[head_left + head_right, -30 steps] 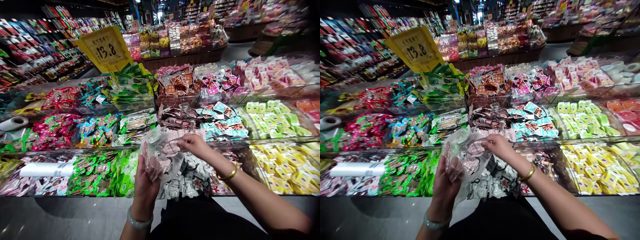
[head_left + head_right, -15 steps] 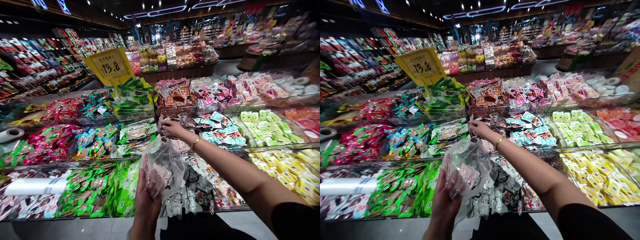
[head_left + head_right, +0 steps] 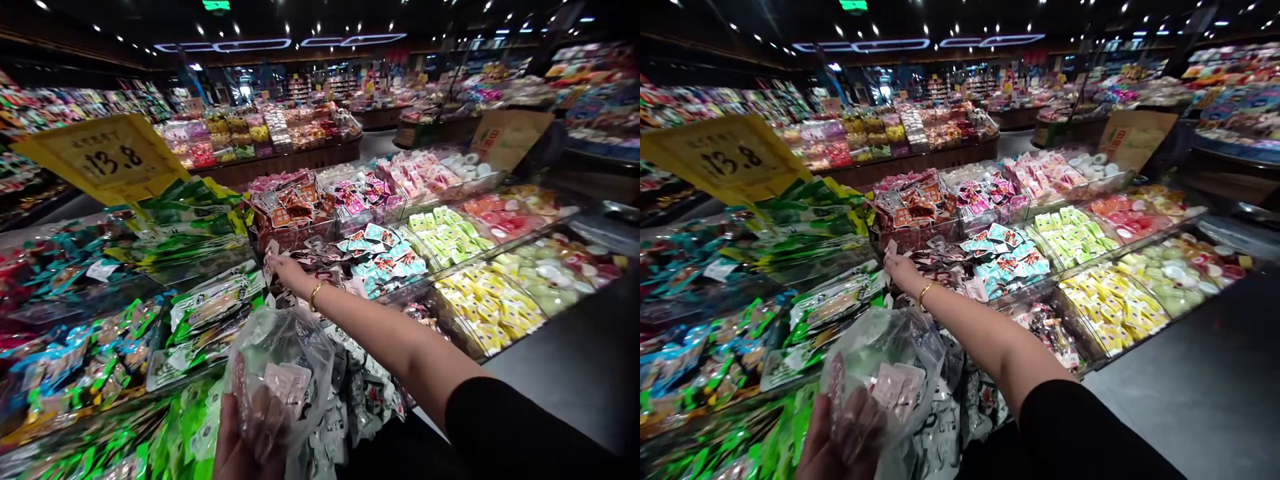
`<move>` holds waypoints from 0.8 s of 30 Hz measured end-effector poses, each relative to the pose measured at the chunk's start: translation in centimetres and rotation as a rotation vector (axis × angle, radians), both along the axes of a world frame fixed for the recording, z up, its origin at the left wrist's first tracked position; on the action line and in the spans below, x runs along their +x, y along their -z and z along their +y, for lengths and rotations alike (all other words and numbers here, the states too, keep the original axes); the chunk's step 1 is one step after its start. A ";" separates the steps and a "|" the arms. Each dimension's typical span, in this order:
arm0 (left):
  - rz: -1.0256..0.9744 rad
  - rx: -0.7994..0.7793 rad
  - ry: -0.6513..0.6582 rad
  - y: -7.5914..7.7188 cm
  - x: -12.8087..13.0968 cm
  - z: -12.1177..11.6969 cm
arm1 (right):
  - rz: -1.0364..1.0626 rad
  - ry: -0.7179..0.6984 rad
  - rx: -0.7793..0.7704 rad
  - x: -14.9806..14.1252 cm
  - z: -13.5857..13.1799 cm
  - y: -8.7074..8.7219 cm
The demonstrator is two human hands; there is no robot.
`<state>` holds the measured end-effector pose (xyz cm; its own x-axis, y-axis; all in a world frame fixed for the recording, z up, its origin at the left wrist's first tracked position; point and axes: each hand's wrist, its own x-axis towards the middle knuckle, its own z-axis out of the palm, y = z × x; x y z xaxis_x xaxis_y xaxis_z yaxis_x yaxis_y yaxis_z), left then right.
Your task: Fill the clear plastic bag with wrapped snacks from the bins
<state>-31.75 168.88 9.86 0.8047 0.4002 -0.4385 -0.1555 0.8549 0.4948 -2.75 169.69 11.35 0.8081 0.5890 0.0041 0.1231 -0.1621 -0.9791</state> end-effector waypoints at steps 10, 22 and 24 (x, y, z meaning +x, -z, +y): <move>-0.179 0.016 0.037 -1.6 0.6 -1.6 | 0.226 -0.029 0.484 -7.9 -17.0 -2.8; -0.163 0.112 0.204 -2.4 0.6 -1.5 | 0.804 -0.065 0.641 -20.0 -18.0 4.3; -0.122 0.148 0.207 -2.4 0.2 -1.4 | 0.837 -0.143 0.582 -20.3 -17.5 4.8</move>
<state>-31.52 167.53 12.25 0.9191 0.2747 -0.2825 -0.0513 0.7943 0.6053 -23.05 152.20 6.54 0.6060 0.7666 -0.2123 -0.6534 0.3275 -0.6825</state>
